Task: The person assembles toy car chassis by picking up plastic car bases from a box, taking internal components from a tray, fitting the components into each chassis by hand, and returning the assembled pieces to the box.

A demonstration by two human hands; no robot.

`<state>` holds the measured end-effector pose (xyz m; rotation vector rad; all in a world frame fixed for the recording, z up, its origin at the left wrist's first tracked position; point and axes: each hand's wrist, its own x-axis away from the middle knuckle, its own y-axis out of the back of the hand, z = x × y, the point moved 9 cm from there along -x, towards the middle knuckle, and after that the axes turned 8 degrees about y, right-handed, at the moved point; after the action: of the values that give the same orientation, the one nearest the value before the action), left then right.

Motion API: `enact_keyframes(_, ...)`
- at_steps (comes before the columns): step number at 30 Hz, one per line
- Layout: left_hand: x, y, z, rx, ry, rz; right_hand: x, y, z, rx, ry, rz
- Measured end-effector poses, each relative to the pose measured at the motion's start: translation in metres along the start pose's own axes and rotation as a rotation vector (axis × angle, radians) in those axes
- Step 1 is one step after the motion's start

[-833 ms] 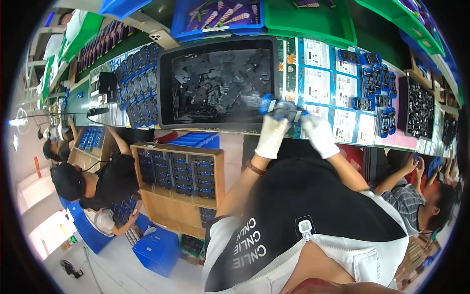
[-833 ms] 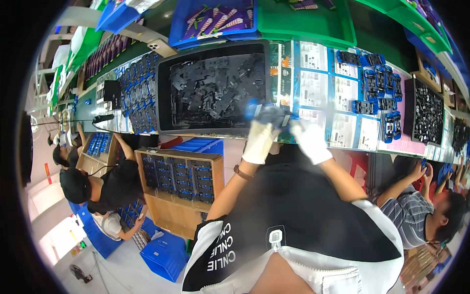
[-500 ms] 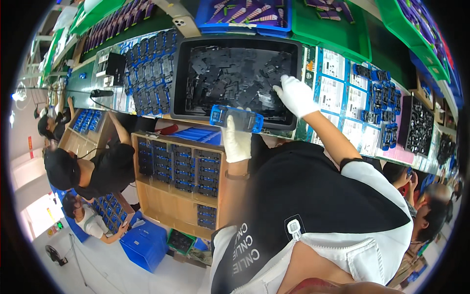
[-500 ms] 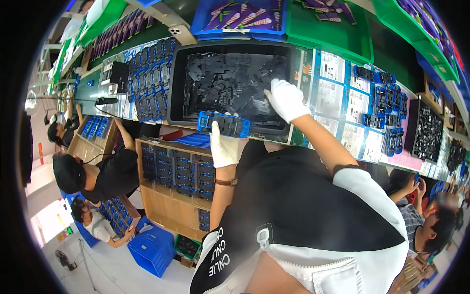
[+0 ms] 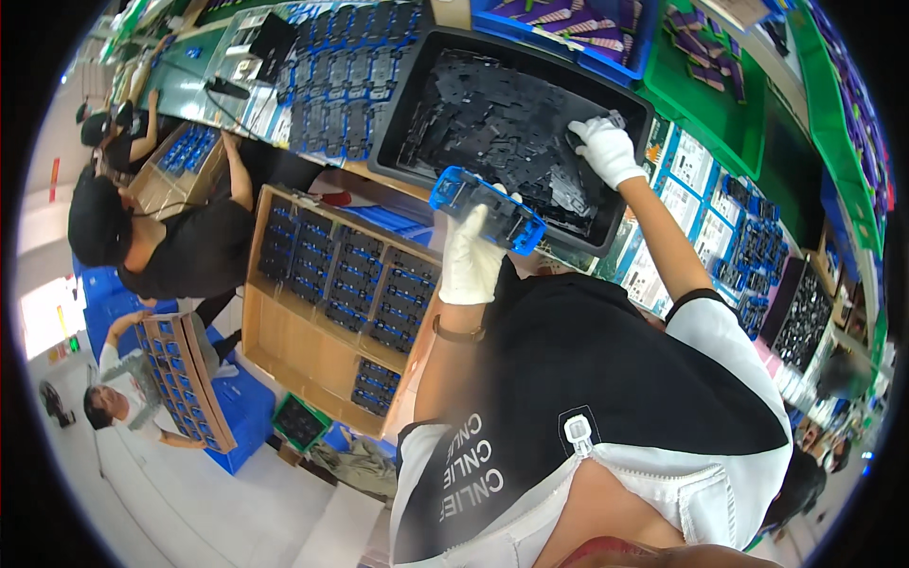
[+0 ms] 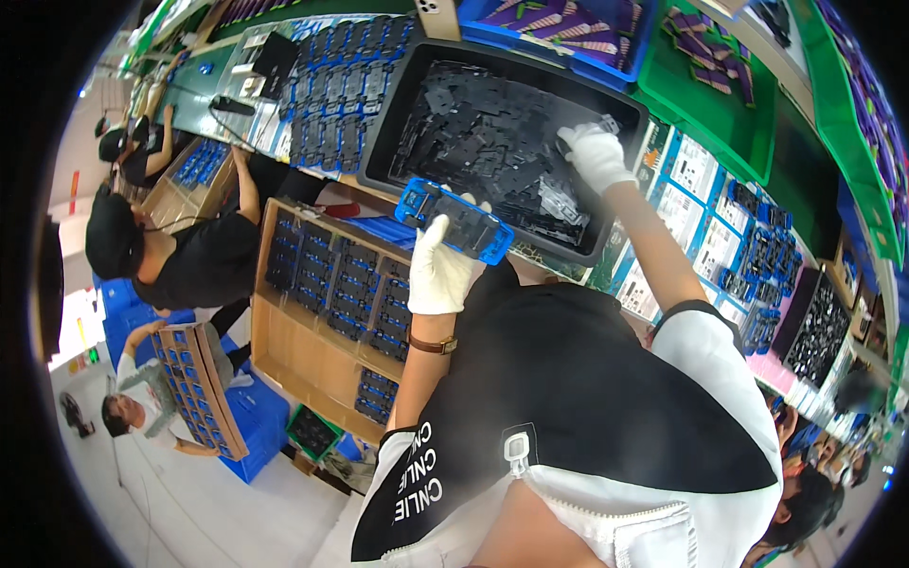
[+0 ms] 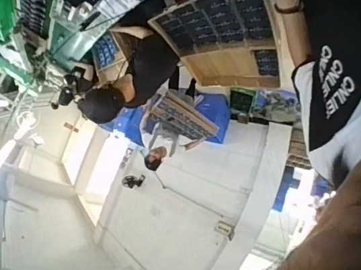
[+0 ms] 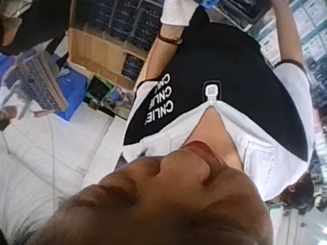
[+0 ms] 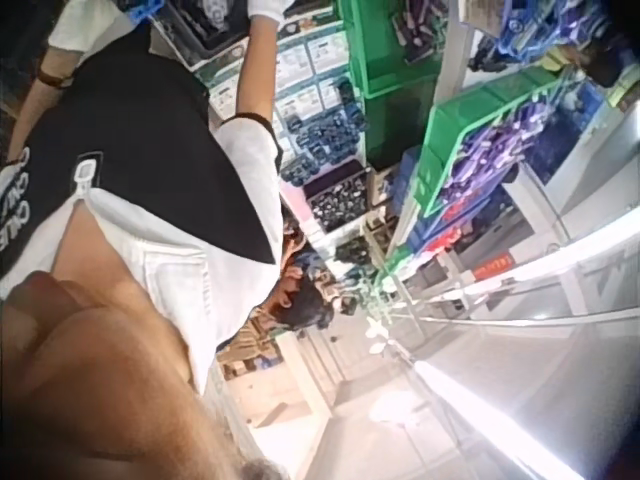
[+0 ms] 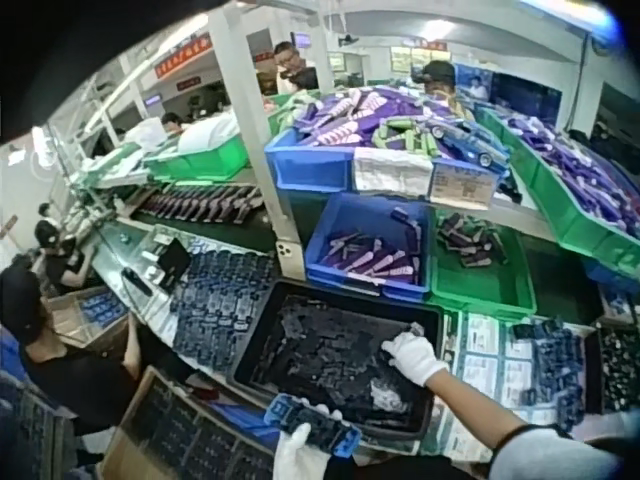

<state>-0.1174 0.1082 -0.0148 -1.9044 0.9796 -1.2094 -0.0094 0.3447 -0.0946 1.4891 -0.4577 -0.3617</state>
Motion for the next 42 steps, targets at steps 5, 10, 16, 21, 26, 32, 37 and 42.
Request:
enact_keyframes(5, 0.009, 0.006, -0.016, -0.108, -0.076, -0.072, 0.013, 0.000, -0.010, -0.199, 0.034, 0.087)
enact_keyframes(10, 0.004, 0.005, -0.018, -0.041, -0.052, -0.131, 0.033, -0.021, 0.006, -0.245, 0.073, 0.409)
enact_keyframes(16, 0.003, 0.005, -0.018, -0.083, -0.034, -0.169, 0.030, -0.011, 0.017, 0.029, 0.247, 0.495)
enact_keyframes(21, 0.001, 0.005, -0.011, -0.029, 0.021, -0.190, 0.033, -0.011, 0.047, 0.355, 0.757, 0.302)
enact_keyframes(26, 0.007, -0.012, -0.018, -0.146, -0.062, -0.157, 0.037, -0.026, 0.050, 0.304, 0.883, 0.347)
enact_keyframes(32, 0.004, -0.012, -0.030, -0.249, -0.257, -0.203, 0.040, 0.055, 0.039, 0.061, 0.817, 0.141)
enact_keyframes(37, -0.007, 0.005, -0.024, -0.162, -0.289, -0.272, 0.047, 0.103, 0.021, -0.256, 0.500, 0.043)
enact_keyframes(42, -0.018, 0.002, -0.012, -0.084, -0.284, -0.215, 0.060, 0.166, 0.075, -0.359, 0.216, -0.171)
